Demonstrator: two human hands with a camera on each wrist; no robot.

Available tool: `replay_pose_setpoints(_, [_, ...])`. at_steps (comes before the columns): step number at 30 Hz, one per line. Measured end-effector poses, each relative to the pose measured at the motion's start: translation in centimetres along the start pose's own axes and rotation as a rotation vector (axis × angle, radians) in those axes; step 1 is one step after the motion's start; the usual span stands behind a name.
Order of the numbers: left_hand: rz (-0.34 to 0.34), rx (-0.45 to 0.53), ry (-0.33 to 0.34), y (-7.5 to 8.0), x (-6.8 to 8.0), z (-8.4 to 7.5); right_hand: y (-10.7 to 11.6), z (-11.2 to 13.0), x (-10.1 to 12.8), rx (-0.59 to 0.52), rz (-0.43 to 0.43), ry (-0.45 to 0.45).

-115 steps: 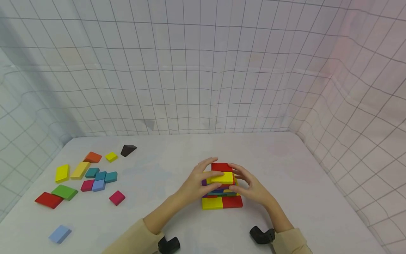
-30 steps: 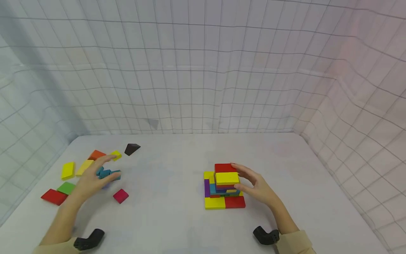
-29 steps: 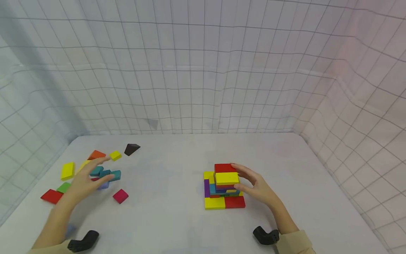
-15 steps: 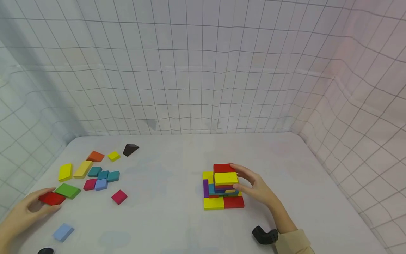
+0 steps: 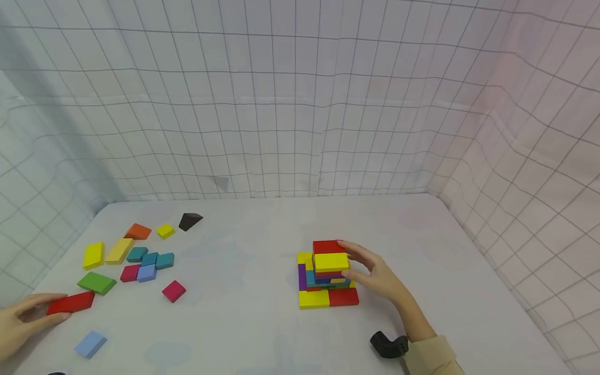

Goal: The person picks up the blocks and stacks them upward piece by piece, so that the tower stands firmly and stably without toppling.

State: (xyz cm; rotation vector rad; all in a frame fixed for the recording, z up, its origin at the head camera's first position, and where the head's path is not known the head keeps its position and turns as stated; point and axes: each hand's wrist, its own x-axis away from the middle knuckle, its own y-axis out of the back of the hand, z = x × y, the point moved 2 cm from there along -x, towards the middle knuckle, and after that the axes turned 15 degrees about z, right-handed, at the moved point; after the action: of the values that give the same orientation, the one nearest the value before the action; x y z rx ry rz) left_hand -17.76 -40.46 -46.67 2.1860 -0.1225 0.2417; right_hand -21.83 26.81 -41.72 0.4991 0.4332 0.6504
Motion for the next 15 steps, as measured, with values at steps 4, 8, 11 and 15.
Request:
replay_pose_setpoints(4, [0.014, 0.029, 0.020, 0.2, -0.3, -1.2, 0.0, 0.0, 0.0, -0.008, -0.002, 0.004])
replay_pose_setpoints(8, [-0.057, 0.061, -0.118, 0.2, -0.6, -5.0, 0.0, 0.1, 0.0, -0.007, -0.003, 0.001])
replay_pose_setpoints(11, [-0.126, 0.116, -0.272, -0.4, -0.7, -9.7, 0.0, 0.1, -0.1, -0.003, 0.001, 0.006])
replay_pose_setpoints(15, [-0.175, 0.160, -0.450, -2.5, -1.5, -16.6, 0.0, 0.0, -0.1, -0.004, 0.004, -0.007])
